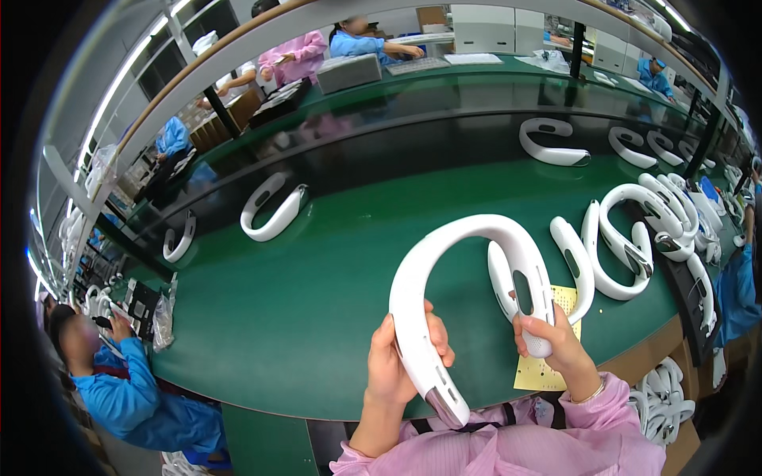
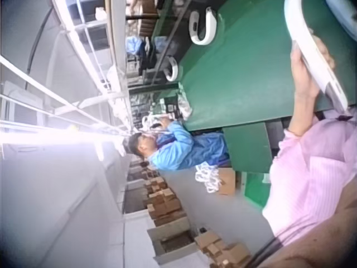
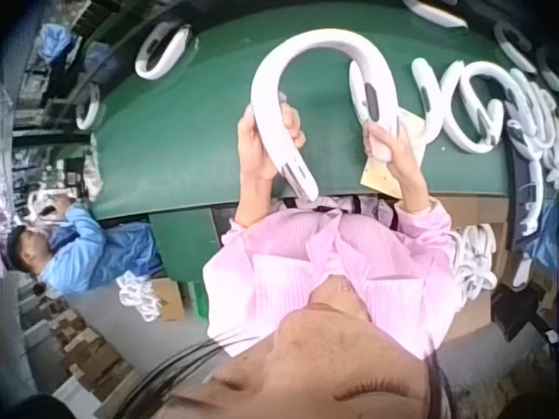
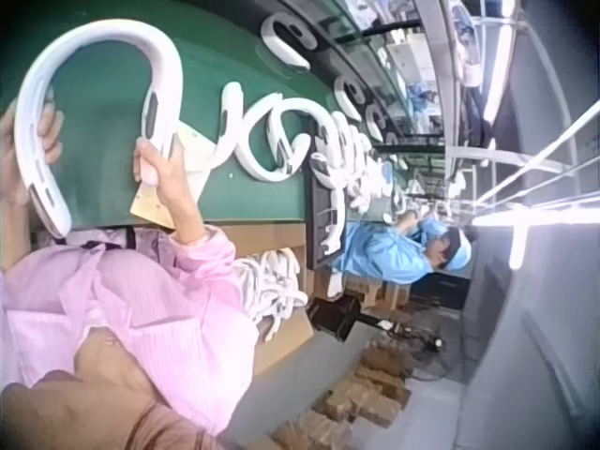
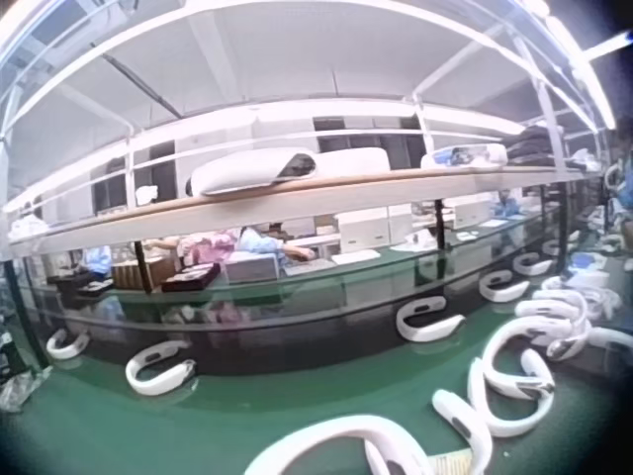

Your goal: Inspecting and assembling white plastic neck fans at an industrial assembly line workstation.

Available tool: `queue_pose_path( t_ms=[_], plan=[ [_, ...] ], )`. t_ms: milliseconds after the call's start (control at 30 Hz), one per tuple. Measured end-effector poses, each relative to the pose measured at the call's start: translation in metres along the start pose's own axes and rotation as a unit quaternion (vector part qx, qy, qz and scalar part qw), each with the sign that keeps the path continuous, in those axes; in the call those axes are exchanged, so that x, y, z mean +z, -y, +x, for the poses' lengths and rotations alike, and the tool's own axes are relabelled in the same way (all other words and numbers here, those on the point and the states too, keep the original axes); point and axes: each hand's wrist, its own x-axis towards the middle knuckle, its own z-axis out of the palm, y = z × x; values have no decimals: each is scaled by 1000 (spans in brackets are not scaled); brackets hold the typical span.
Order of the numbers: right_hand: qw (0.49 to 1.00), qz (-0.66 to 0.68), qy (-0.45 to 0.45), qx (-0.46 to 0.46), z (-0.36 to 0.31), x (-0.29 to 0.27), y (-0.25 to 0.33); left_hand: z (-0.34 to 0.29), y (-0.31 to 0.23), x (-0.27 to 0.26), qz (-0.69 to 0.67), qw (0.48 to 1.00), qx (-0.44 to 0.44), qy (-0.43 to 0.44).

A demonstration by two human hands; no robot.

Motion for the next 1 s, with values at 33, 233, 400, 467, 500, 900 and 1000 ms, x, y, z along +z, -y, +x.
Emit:
queue_pose_path(
  t_ms=[33,233,400,467,500,900,1000],
  plan=[
    [1000,6,6,1,1,0,1,1,0,8,-12,999,-3,-34],
    [996,74,33,35,8,12,2,11,2,37,100,994,30,-40],
    [996,75,4,53,18,9,-4,12,15,68,285,958,15,-38],
    [994,84,22,58,20,11,-6,6,13,72,328,943,8,-47],
    [994,89,31,60,21,12,-6,4,13,73,331,942,6,-50],
    [994,87,36,60,18,0,-13,-5,6,55,267,963,-45,9],
    [995,68,56,42,19,4,-17,-9,12,62,298,951,36,-80]
  ],
)
